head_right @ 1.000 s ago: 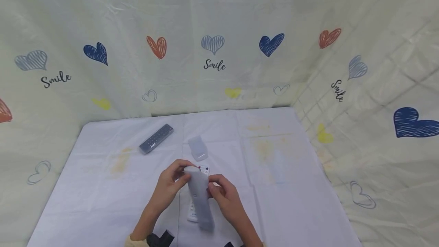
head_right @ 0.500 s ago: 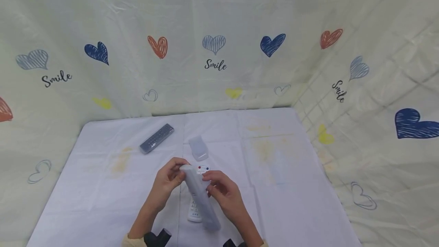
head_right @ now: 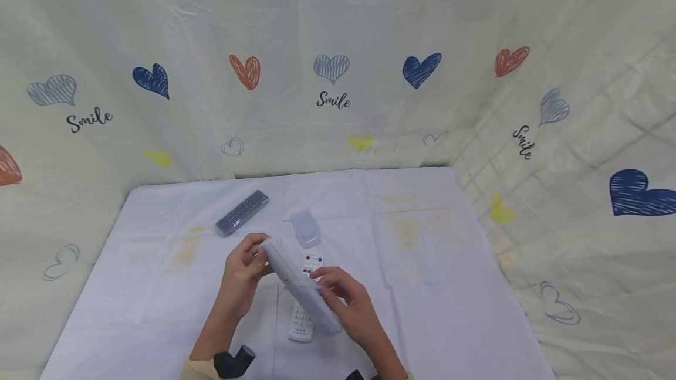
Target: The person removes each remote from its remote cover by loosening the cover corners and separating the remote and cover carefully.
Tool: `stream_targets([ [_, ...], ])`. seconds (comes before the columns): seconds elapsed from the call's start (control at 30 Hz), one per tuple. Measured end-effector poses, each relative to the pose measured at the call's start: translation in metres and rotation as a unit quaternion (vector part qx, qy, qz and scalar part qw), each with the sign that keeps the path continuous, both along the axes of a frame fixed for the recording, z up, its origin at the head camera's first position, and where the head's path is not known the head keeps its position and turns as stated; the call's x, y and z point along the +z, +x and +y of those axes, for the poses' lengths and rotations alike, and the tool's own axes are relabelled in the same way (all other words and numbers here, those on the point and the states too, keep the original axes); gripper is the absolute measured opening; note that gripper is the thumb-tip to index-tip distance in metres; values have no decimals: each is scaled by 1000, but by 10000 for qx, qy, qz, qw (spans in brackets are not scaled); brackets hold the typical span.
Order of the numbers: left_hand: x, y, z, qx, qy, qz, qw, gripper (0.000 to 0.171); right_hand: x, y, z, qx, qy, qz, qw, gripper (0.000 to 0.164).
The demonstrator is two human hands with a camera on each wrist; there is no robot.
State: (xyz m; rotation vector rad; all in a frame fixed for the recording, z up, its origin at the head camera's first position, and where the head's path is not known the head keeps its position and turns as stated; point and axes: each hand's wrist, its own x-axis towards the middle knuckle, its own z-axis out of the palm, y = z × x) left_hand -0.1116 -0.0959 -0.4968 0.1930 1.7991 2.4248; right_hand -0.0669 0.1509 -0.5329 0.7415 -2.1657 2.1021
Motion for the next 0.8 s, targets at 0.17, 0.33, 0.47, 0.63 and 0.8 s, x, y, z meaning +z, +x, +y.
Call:
stream_targets([
  [0.17, 0, -1, 0, 135, -46, -82, 9999, 27, 0, 2, 0, 71, -56, -116, 9999, 21],
  [0.33, 2, -2, -1, 305, -73, -205, 9993, 29, -4, 2, 0, 174, -243, -222, 9993, 20],
  [0.47, 4, -3, -1, 400, -91, -309, 9987, 30, -5, 3, 1, 244, -383, -208, 9988, 20],
  [0.63, 6, -4, -1, 418, -101, -327, 9985, 31, -7, 5, 2, 222, -373, -230, 9988, 20],
  [0.8, 5, -3, -1, 403, -77, -252, 9988, 29, -9, 8, 5, 144, -249, -315, 9991, 20],
])
